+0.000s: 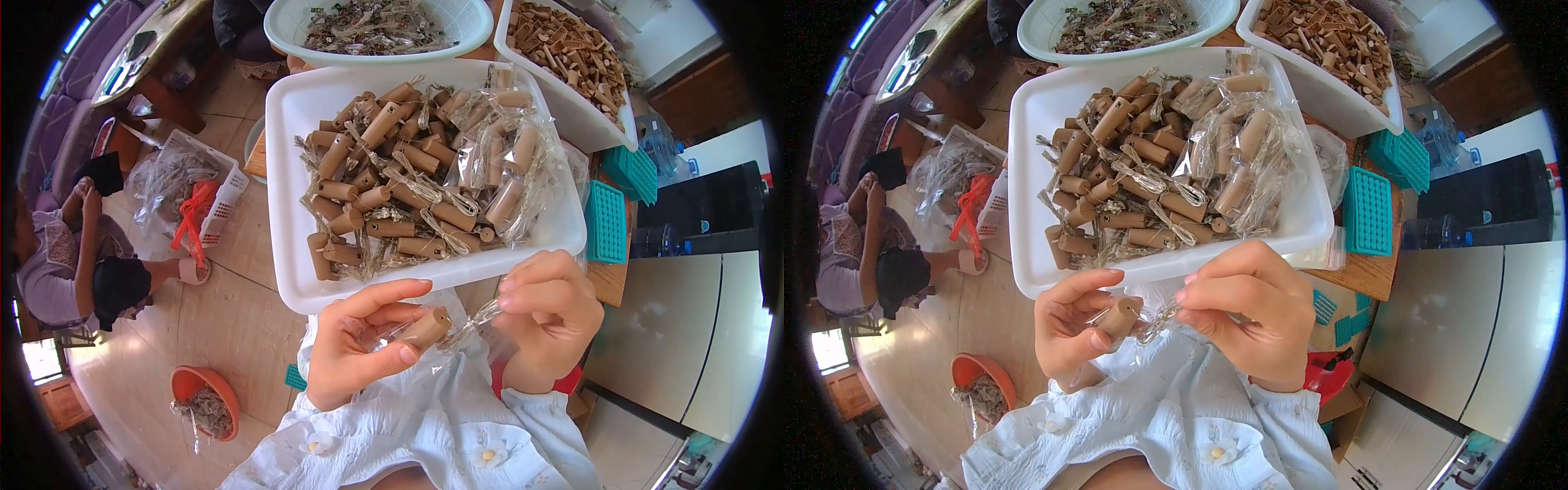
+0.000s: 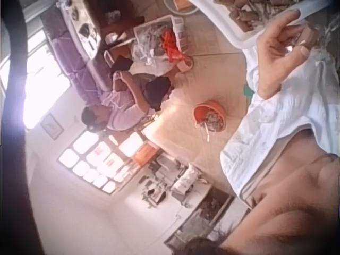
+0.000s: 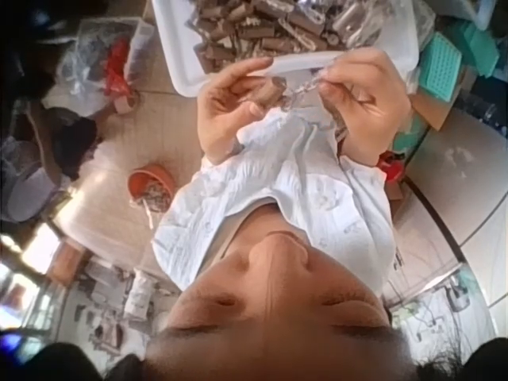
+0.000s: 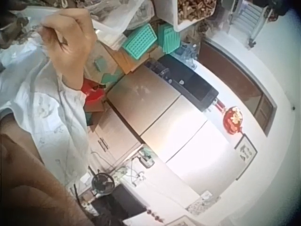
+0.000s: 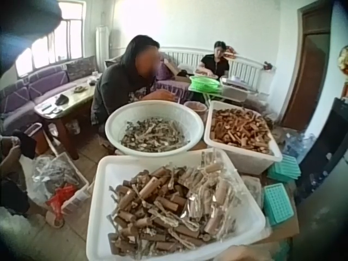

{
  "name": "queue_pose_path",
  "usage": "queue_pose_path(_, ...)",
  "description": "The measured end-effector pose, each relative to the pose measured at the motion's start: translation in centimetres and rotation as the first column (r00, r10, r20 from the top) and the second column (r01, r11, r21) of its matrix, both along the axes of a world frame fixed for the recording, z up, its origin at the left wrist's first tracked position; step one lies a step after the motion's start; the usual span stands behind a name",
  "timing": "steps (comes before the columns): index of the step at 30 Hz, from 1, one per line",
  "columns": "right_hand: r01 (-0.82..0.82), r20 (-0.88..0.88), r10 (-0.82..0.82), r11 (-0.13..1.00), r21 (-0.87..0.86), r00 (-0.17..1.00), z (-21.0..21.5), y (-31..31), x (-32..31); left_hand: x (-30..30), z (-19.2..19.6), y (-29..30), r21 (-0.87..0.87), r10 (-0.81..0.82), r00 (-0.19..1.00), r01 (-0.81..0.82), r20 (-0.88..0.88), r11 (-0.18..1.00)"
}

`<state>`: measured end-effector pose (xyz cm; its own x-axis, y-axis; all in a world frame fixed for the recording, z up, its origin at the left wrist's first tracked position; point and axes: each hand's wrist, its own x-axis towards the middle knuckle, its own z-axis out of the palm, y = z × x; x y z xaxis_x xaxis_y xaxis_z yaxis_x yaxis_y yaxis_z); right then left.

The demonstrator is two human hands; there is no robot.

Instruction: The person packages small wooden cylindrical components by hand, placing them into clear plastic bags.

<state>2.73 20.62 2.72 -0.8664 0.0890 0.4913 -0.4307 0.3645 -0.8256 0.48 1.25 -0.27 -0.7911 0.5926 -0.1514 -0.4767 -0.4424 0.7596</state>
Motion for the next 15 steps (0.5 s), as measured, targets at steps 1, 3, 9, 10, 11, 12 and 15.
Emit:
queue_pose_path(1, -0.004, -0.025, 0.004, 1.000, 0.001, 1.000, 0.04, -0.02, -0.11, -0.04, 0.03, -0.01, 0.011, -0.008, 1.000, 0.008, 0.004, 1.000)
queue_pose_path(3, -0.005, -0.050, 0.005, 1.000, 0.004, 0.999, 0.13, -0.01, -0.23, -0.13, 0.04, 0.09, 0.024, -0.018, 1.000, 0.018, 0.007, 1.000)
queue_pose_path(9, 0.023, -0.061, -0.024, 0.999, -0.023, 0.998, -0.06, -0.01, -0.64, -0.31, -0.01, -0.07, 0.154, -0.050, 0.997, 0.041, 0.059, 0.987)
queue_pose_path(10, 0.025, -0.072, -0.028, 0.999, -0.043, 0.997, -0.08, -0.05, -0.68, -0.31, -0.04, -0.09, 0.158, -0.055, 0.997, 0.045, 0.061, 0.986)
queue_pose_path(11, 0.027, -0.083, -0.032, 0.998, -0.062, 0.996, -0.11, -0.12, -0.73, -0.33, -0.08, -0.11, 0.163, -0.059, 0.996, 0.048, 0.062, 0.985)
queue_pose_path(12, 0.027, -0.083, -0.032, 0.998, -0.062, 0.996, -0.08, -0.24, -0.75, -0.35, -0.05, -0.12, 0.164, -0.059, 0.996, 0.049, 0.061, 0.985)
queue_pose_path(15, 0.050, -0.128, -0.052, 0.999, -0.020, 0.990, -0.02, -0.56, -0.75, -0.32, 0.03, -0.18, 0.141, -0.057, 0.996, 0.046, 0.071, 0.989)
